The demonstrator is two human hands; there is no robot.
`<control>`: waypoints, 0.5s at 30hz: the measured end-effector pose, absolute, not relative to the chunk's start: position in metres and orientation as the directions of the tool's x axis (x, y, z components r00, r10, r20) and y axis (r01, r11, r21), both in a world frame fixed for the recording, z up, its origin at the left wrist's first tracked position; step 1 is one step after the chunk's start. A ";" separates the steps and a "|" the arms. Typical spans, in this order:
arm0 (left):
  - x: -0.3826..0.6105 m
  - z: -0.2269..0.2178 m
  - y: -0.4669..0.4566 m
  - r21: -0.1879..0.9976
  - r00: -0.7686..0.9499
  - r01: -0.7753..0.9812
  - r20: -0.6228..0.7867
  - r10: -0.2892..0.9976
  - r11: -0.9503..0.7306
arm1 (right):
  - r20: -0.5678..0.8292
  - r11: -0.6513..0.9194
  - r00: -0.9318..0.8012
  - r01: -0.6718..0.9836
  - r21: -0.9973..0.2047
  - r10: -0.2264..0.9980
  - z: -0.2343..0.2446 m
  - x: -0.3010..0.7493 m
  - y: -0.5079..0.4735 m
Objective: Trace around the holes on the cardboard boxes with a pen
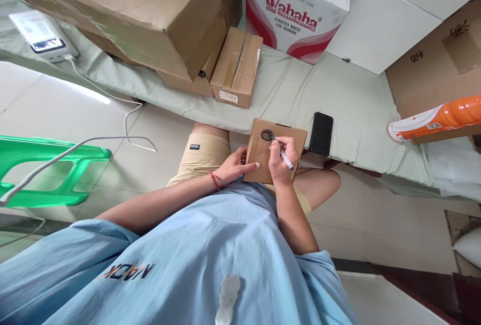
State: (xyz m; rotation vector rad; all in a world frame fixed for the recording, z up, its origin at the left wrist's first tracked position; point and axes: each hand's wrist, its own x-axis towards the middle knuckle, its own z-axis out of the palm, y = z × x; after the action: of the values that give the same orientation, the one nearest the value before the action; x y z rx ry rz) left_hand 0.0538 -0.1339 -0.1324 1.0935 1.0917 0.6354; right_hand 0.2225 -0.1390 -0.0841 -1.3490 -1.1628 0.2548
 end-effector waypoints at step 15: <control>0.054 -0.128 -0.133 0.930 0.411 0.122 -0.366 0.835 0.347 | 0.478 0.281 0.321 0.503 -0.818 0.818 -0.086 0.227 -0.139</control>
State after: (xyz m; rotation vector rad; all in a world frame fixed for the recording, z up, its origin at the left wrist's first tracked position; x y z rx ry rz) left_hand 0.0538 -0.1325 -0.1280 1.1397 1.0661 0.5989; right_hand 0.2268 -0.1387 -0.0860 -1.3714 -1.3306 0.3273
